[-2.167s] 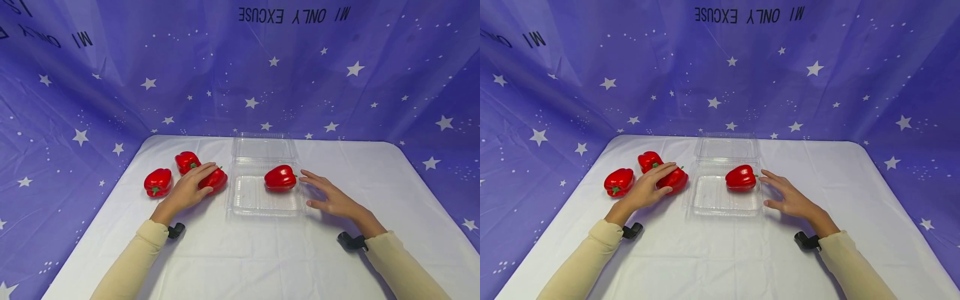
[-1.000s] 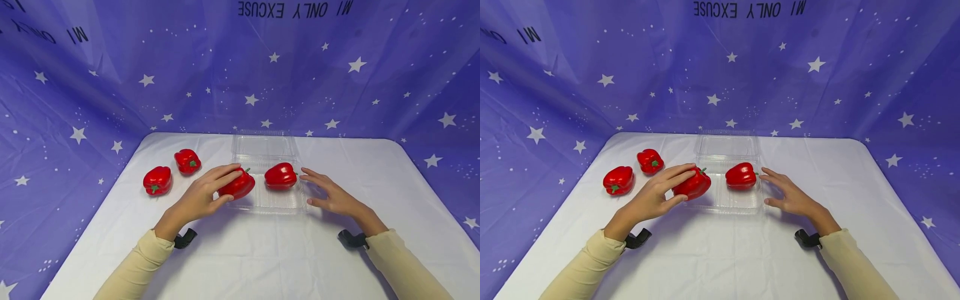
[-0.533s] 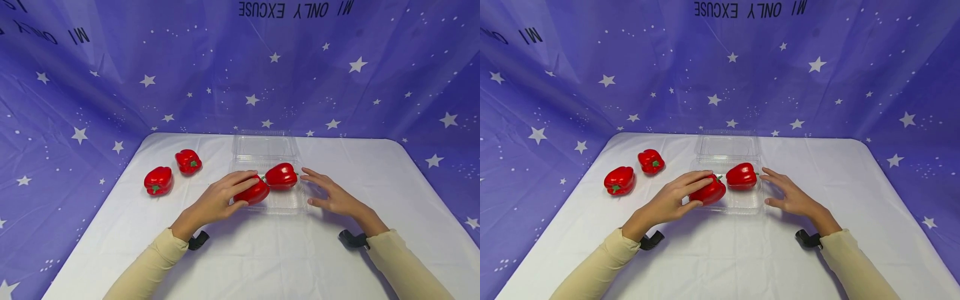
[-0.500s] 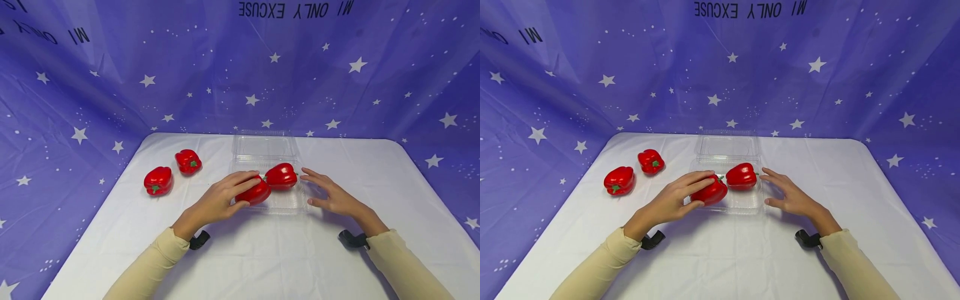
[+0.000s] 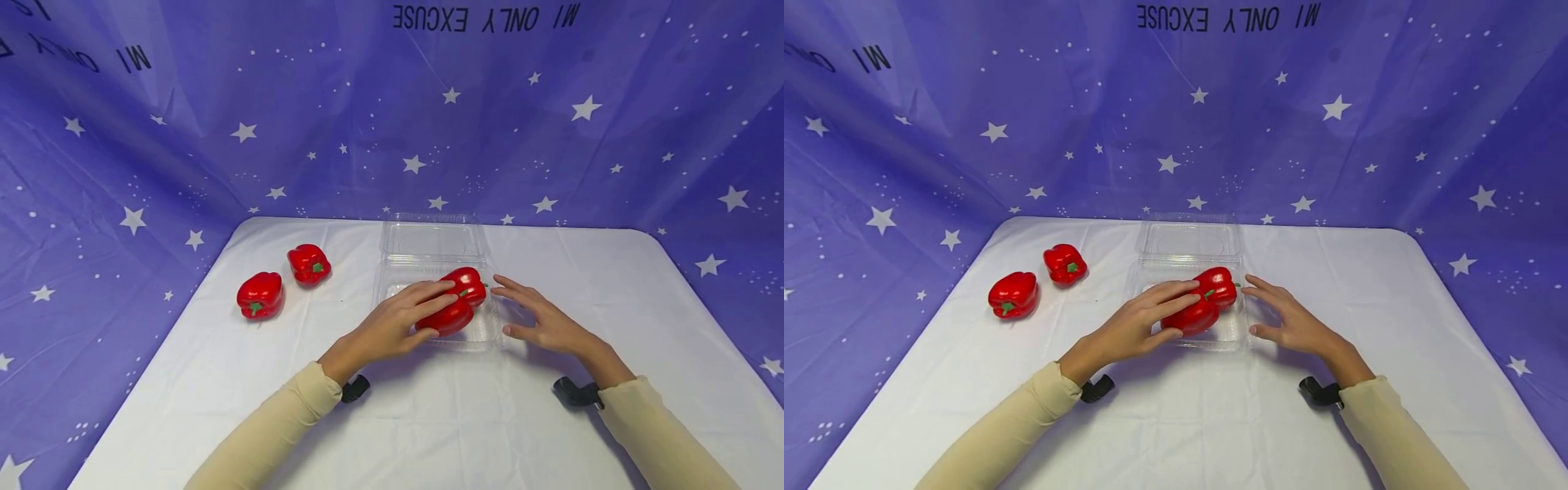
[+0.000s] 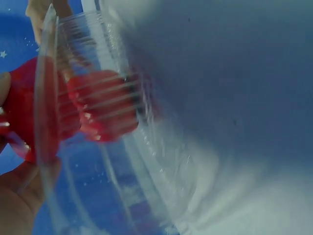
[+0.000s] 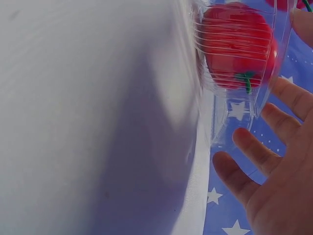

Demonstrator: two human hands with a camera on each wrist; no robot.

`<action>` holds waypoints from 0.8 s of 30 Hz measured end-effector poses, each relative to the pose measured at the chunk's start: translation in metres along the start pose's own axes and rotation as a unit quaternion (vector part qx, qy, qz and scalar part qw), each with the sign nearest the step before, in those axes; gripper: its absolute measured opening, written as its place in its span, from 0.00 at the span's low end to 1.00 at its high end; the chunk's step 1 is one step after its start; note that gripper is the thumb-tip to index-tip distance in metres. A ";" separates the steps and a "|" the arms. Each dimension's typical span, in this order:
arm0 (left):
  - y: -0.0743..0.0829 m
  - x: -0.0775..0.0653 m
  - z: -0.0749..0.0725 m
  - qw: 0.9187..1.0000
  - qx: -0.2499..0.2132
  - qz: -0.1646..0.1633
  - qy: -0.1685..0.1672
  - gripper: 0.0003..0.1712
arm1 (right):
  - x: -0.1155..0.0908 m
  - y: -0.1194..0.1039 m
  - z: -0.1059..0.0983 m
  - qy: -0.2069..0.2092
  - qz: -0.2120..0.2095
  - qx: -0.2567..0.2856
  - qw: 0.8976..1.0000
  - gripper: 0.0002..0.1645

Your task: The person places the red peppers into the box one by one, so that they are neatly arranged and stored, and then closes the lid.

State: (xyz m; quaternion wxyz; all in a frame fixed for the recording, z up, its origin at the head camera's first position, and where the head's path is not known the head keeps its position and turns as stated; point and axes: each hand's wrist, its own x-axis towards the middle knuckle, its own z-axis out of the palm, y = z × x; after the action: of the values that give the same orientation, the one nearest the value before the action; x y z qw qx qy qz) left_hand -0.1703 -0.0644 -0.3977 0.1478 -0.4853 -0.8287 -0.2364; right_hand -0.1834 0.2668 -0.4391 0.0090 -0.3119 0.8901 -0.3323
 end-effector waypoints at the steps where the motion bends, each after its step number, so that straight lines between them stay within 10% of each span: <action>1: 0.000 0.001 0.002 1.000 0.001 0.005 0.000 0.36 | 0.000 0.000 0.000 0.000 0.000 0.002 1.000 0.40; 24: -0.006 0.011 0.031 0.998 0.006 0.049 -0.040 0.34 | -0.001 0.000 0.001 -0.005 0.010 0.011 1.000 0.40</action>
State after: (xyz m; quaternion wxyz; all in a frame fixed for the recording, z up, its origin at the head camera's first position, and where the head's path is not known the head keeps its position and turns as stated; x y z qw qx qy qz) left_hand -0.1817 -0.0421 -0.4199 0.1290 -0.5339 -0.8102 -0.2047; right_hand -0.1825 0.2665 -0.4396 0.0204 -0.3048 0.8892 -0.3406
